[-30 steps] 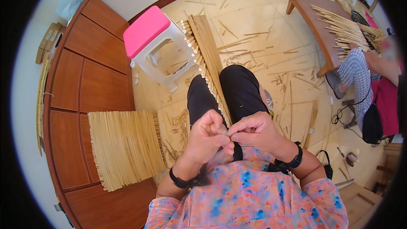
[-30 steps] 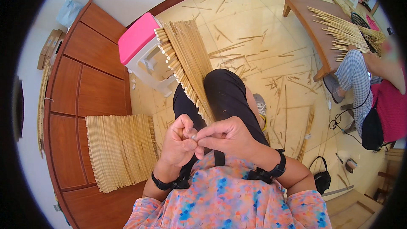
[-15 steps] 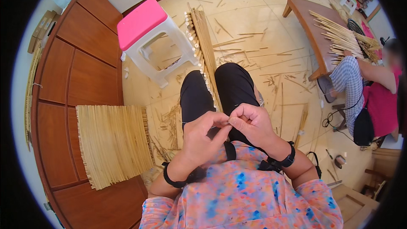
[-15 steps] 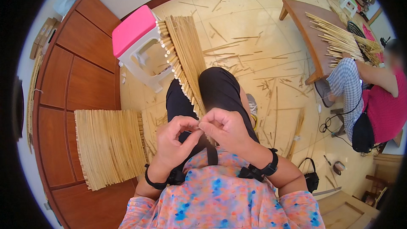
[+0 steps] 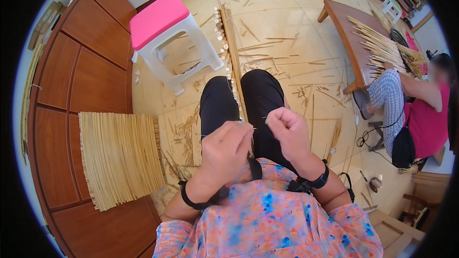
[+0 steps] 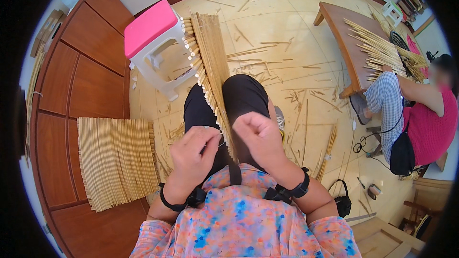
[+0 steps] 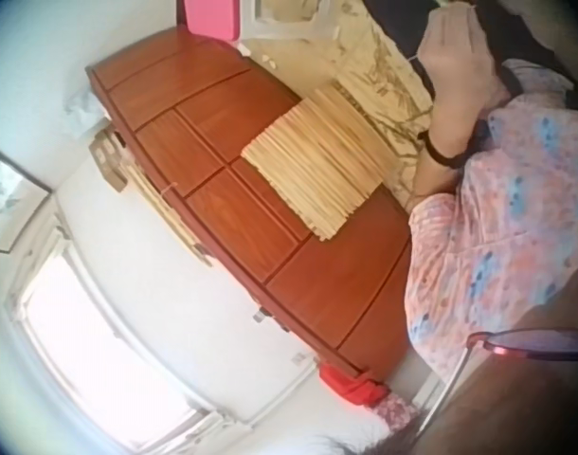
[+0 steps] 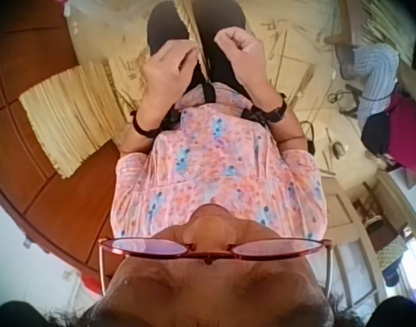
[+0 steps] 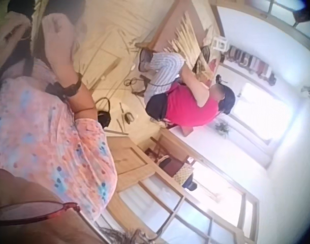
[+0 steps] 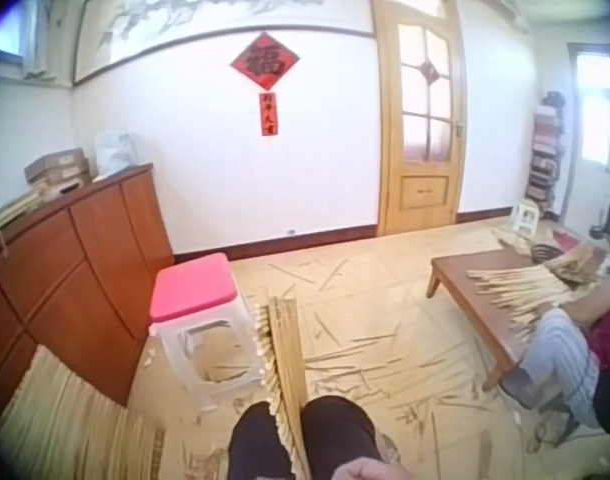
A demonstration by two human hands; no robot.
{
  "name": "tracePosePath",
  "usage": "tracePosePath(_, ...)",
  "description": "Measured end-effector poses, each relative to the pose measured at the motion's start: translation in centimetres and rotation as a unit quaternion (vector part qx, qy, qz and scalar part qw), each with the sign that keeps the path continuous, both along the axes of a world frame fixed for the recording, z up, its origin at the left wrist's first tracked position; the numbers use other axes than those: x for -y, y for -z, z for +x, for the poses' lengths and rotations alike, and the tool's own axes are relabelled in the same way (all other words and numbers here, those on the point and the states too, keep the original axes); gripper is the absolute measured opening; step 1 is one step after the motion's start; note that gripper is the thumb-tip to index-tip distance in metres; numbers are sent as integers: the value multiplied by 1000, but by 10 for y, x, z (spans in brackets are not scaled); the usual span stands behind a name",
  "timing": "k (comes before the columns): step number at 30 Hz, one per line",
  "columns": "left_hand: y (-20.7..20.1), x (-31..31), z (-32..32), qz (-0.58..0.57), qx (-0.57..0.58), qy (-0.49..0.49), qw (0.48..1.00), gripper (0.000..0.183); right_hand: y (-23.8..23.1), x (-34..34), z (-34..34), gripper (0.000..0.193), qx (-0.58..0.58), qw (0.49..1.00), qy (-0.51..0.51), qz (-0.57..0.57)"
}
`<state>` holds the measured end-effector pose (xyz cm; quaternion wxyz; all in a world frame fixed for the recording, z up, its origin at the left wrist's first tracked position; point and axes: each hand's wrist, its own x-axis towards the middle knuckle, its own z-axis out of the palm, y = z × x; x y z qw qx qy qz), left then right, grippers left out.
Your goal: The person sits on the floor and weaves thin bamboo strips into a mat using a needle and thread. They repeatedly pass the needle through the strips to secure them, occasionally adjusting the mat and pulling the thread tight.
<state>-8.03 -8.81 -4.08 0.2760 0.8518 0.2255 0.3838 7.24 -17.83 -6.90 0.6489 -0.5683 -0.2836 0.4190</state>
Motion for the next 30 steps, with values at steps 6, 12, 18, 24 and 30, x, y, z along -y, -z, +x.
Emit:
tracePosePath(6,3,-8,-9,-190,68,29,979,11,1,0,1,8,13,998,-65,-11)
tracePosePath(12,-8,-5,-10,-218,46,67,973,9,-11,-1,-3,28,61,985,-157,-35)
tracePosePath(18,1,-4,-3,-180,63,98,977,12,-3,1,-5,37,107,976,-188,-23)
tracePosePath(24,-5,-1,-2,-126,53,119,983,12,-10,4,-6,35,105,978,-180,-24)
tracePosePath(30,-3,4,1,-119,54,108,985,12,-17,2,-13,31,76,981,-178,5)
